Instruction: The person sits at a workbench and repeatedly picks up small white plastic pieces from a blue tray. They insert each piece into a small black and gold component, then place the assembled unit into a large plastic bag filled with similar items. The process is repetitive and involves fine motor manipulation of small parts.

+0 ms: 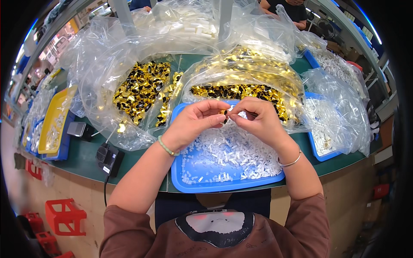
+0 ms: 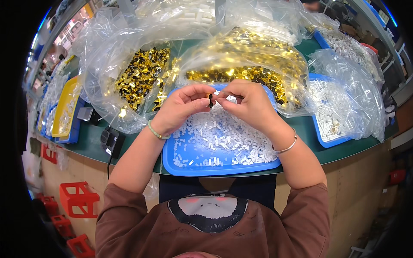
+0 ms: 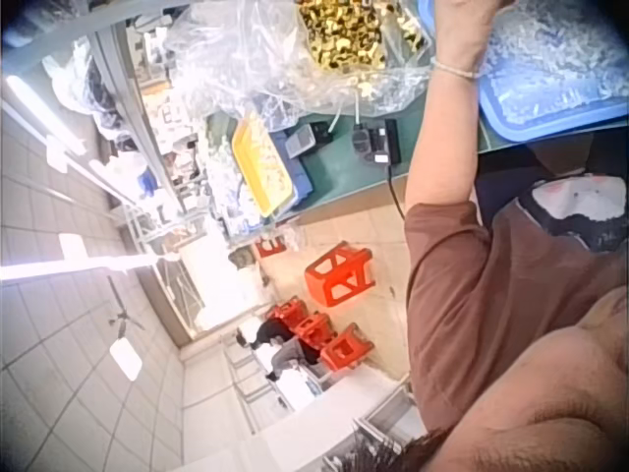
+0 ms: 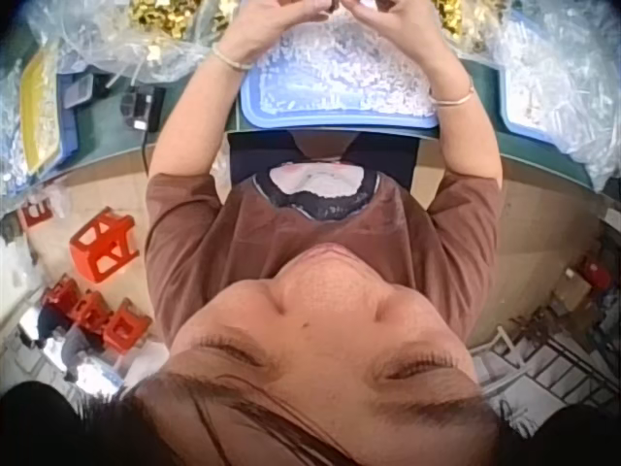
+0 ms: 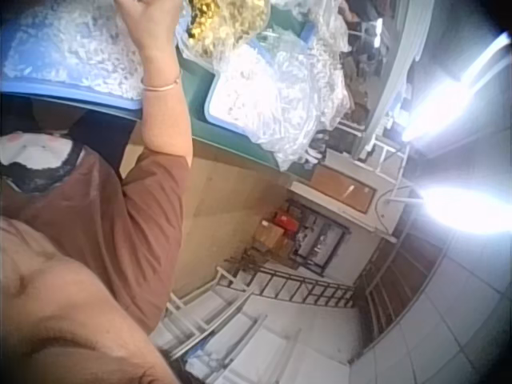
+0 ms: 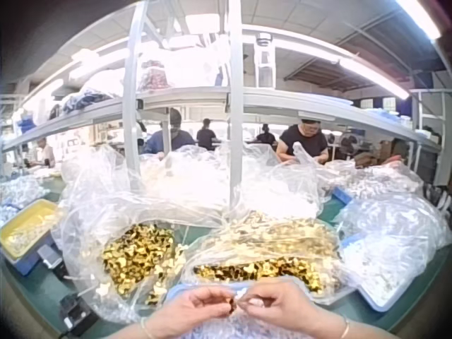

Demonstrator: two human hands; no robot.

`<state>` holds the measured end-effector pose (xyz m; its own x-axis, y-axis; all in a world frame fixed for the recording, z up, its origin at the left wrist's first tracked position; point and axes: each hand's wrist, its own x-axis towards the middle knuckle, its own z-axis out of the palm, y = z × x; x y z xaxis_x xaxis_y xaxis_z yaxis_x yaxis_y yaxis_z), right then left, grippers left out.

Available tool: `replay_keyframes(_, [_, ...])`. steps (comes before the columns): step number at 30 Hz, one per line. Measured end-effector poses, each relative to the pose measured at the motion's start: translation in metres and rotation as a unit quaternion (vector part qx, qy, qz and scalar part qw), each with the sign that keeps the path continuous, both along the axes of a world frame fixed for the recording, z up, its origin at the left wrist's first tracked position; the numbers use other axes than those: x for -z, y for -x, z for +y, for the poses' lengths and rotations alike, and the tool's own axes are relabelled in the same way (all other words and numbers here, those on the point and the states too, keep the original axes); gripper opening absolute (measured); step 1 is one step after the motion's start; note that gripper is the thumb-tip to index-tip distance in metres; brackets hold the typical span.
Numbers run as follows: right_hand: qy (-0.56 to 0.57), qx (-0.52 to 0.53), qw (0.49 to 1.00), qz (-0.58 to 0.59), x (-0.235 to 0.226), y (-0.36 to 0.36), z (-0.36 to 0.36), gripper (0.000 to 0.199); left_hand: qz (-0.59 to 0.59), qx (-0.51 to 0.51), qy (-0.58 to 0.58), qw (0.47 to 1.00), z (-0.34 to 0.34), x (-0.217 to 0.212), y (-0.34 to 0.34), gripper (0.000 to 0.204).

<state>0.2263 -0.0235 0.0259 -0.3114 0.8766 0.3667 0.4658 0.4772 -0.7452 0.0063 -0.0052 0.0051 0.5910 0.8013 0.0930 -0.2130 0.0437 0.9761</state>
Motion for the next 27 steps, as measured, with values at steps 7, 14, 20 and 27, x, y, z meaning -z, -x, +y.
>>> replay_keyframes(7, [-0.008,-0.004,1.000,0.024,-0.002,0.000,-0.002,0.008,-0.065,0.027,0.089,0.994,0.001,0.002,0.001,0.034])
replay_keyframes(14, [-0.042,-0.032,0.998,0.032,-0.006,0.007,-0.007,0.007,-0.090,0.052,0.123,0.987,0.005,0.007,0.002,0.039])
replay_keyframes(20, [-0.042,-0.043,0.998,0.013,-0.002,0.010,-0.007,0.008,-0.082,0.076,0.111,0.988,0.005,0.008,0.001,0.039])
replay_keyframes(27, [-0.089,-0.038,0.995,-0.021,-0.002,0.014,-0.009,0.012,-0.076,0.076,0.110,0.988,0.005,0.008,0.001,0.040])
